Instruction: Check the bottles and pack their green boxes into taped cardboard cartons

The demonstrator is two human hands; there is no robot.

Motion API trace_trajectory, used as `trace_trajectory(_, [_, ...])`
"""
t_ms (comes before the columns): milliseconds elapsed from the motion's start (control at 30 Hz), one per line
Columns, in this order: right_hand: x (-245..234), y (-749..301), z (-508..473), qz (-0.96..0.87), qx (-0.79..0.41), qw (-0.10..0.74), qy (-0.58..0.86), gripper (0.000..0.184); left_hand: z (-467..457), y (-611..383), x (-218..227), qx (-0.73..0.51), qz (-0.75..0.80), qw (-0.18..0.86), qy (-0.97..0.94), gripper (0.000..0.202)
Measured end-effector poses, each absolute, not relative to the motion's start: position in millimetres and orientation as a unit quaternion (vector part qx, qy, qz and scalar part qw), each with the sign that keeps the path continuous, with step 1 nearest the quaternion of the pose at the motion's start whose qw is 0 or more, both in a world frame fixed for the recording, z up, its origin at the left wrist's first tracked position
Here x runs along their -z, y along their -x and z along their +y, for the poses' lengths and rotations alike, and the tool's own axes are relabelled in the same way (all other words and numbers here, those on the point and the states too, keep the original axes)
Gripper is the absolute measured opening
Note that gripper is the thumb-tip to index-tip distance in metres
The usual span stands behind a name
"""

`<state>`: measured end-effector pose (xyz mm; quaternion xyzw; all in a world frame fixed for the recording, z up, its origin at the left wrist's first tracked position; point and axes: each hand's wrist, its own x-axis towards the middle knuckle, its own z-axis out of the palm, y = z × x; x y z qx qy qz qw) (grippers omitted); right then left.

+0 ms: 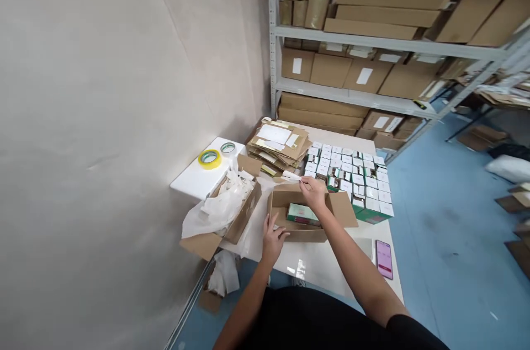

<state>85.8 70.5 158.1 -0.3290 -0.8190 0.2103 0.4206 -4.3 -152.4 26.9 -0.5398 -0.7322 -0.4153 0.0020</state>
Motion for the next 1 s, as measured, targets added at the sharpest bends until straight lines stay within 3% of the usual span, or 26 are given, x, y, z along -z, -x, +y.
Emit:
trace_trajectory(167, [-141.3,-137.3,40.0,-0.752,-0.160,0.423,0.480,0.026,-133.9,22.5,-21.8,0.426,-0.674,-0.043,0.602,0.014])
trace_trajectory(367, [-118.1,-197.9,-3.9,-0.704,-0.113,0.343,0.612,0.020,-112.3,22.3,-1.3,0.422,-0.622,-0.129,0.647,0.013])
trace_trajectory(500, [-98.4,-215.2,-29.5,-0.709,-0.142,0.215,0.657,0.026,-101.6,13.1,15.1,0.390,-0.598,-0.194,0.673,0.006])
trace_trajectory(633, [-73.3,-218.8,-49.0,-0.726,-0.238,0.068,0.642,0.046,-104.6,13.6,30.6,0.355,-0.615,-0.218,0.670,0.006])
trace_trajectory(733, [-59.5,-222.4,-58.8,-0.706,-0.244,0.072,0.661,0.050,-112.8,17.3,37.7,0.349,-0.634,-0.227,0.652,0.026])
trace_trajectory(900, [-54.3,-234.1,-62.2,-0.720,-0.251,0.107,0.638,0.049,-114.8,15.8,37.9,0.364,-0.662,-0.267,0.598,0.082])
trace_trajectory(1000, [-54.4,-247.6,-62.1,-0.732,-0.233,0.131,0.626,0.050,-107.0,23.9,37.8,0.390,-0.698,-0.279,0.531,0.085])
